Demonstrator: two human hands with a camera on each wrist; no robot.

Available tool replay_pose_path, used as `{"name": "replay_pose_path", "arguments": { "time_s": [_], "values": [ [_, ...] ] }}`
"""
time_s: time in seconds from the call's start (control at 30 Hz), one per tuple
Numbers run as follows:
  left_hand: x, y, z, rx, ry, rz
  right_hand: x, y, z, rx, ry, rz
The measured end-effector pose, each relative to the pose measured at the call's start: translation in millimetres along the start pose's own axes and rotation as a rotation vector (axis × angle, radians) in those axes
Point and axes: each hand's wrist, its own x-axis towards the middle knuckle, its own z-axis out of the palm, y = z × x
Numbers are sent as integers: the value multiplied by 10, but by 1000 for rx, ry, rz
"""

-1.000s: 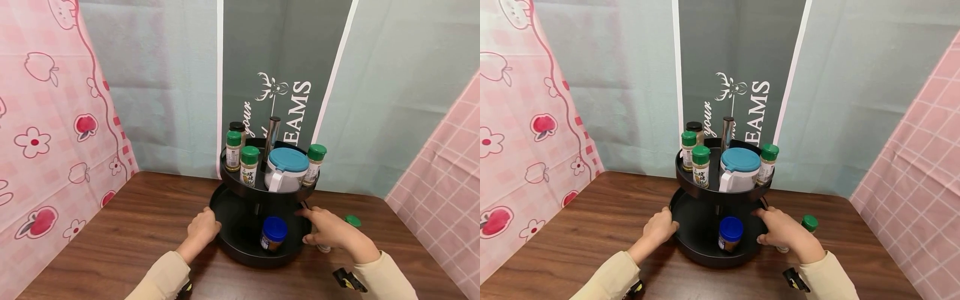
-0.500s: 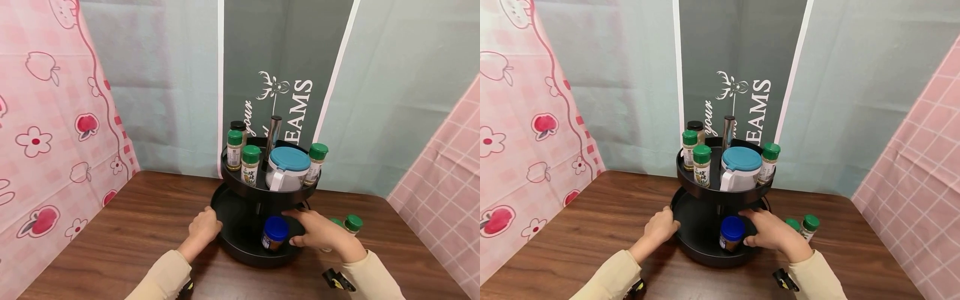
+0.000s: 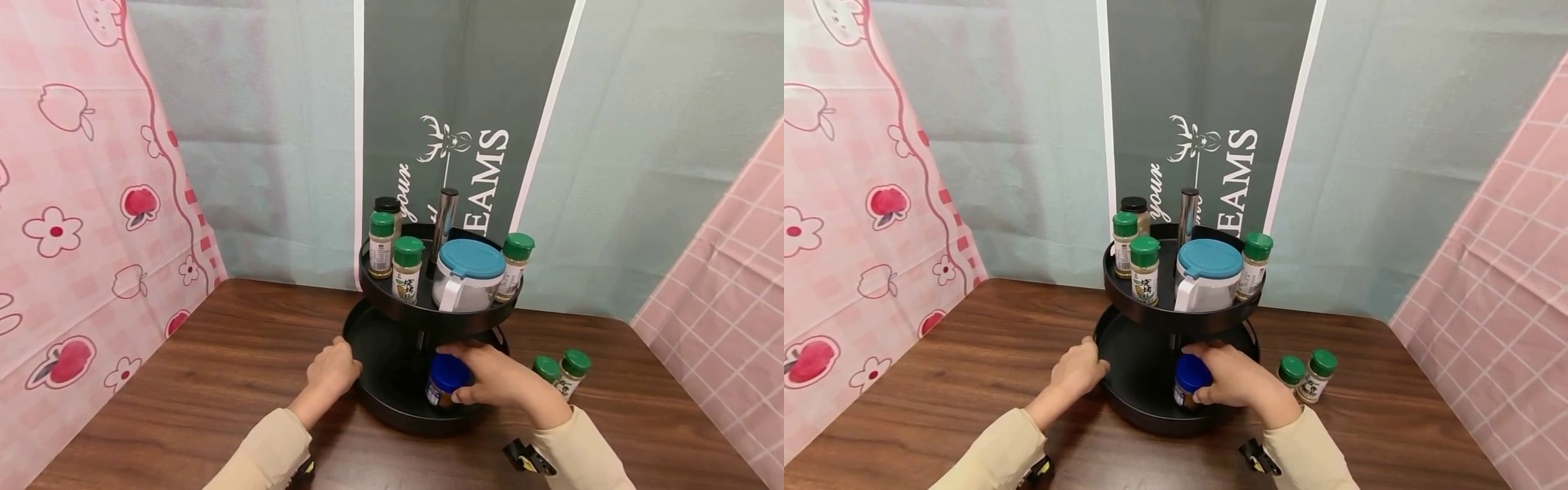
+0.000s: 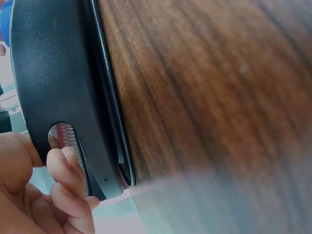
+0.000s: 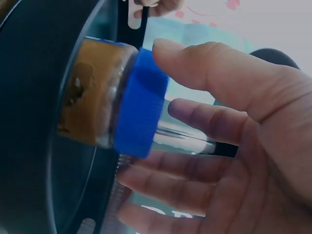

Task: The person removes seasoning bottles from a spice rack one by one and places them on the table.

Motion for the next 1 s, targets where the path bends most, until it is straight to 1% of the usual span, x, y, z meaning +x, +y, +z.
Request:
{"name": "replay_pose_path", "arguments": {
  "time_s": [0.3,0.5,0.73,1.0],
  "values": [
    [7,12,-8,8,-1,-1,74,-43,104,-19,-9,1],
    [-5,10,-2,9,-12,-6,106,-28,173,-31,-3,23],
    [-11,10,-5,0,-16,-12,111,-26,181,-38,-5,31],
    [-4,7,-5,8,-15,-8,114,-10,164,-14,-16,31]
  ]
}}
